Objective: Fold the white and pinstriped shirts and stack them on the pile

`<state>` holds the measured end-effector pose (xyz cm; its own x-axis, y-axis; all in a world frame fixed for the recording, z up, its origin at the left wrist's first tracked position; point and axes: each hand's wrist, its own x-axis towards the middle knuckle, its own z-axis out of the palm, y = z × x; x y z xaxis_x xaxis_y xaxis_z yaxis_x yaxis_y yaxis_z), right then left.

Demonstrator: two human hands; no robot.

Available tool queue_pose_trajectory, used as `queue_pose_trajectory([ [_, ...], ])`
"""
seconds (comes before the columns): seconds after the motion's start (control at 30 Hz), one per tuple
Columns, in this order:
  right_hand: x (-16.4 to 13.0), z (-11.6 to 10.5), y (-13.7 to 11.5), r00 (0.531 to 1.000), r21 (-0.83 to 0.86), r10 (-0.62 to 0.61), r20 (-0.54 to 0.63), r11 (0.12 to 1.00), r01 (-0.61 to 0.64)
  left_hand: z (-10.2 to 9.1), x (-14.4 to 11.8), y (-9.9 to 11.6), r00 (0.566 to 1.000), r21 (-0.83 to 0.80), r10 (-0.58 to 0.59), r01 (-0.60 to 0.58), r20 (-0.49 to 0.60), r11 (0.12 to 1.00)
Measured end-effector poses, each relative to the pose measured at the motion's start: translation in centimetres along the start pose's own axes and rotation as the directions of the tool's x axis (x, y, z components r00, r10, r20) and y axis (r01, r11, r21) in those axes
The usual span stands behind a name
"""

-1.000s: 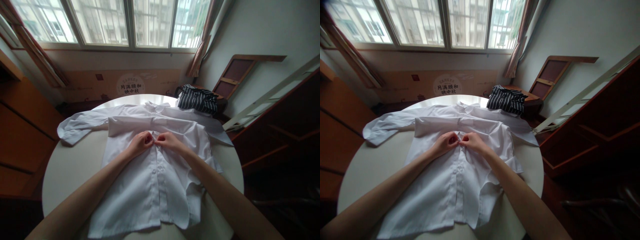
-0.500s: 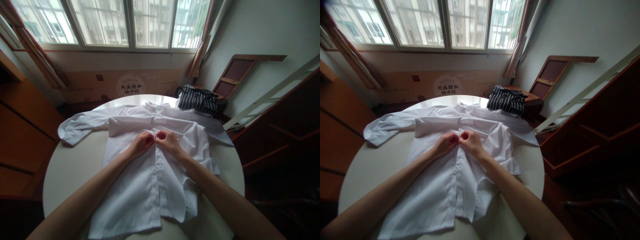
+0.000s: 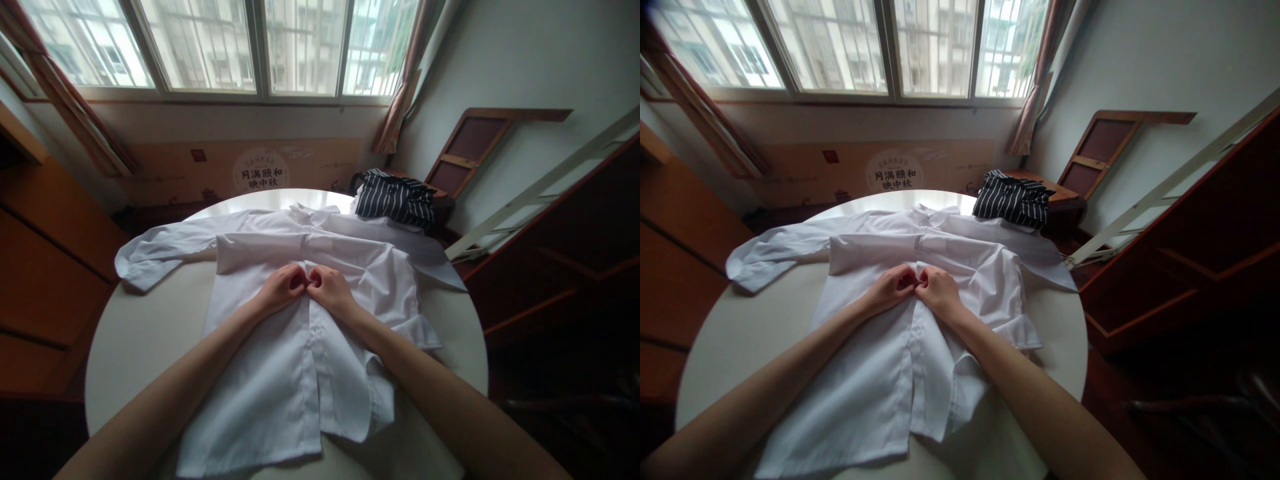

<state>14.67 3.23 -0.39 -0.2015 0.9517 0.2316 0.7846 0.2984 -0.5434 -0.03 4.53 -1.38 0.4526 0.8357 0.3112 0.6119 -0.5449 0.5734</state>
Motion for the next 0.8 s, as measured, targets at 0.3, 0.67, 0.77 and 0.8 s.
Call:
queue_pose_trajectory([
  [0.3, -0.28, -0.04, -0.42, 0.999, -0.064, 0.038, -0.025, 0.997, -0.04, -0.11, 0.02, 0.04, 0.999, -0.058, -0.03, 0.029, -0.012, 0.998],
  [0.67, -0.22, 0.05, -0.1, 1.0, -0.05, -0.005, -0.026, 0.999, 0.004, -0.35, -0.16, 0.21, 0.998, -0.043, -0.05, 0.049, -0.023, 0.998],
  [0.77, -0.25, 0.03, -0.11, 1.0, -0.049, -0.012, -0.023, 0.999, 0.011, -0.48, -0.21, 0.27, 0.999, -0.048, -0.048, 0.048, -0.01, 0.998],
  [0.8, -0.26, 0.01, -0.12, 1.0, -0.05, -0.012, -0.023, 0.999, 0.011, -0.53, -0.23, 0.3, 0.999, -0.051, -0.047, 0.046, -0.007, 0.998],
])
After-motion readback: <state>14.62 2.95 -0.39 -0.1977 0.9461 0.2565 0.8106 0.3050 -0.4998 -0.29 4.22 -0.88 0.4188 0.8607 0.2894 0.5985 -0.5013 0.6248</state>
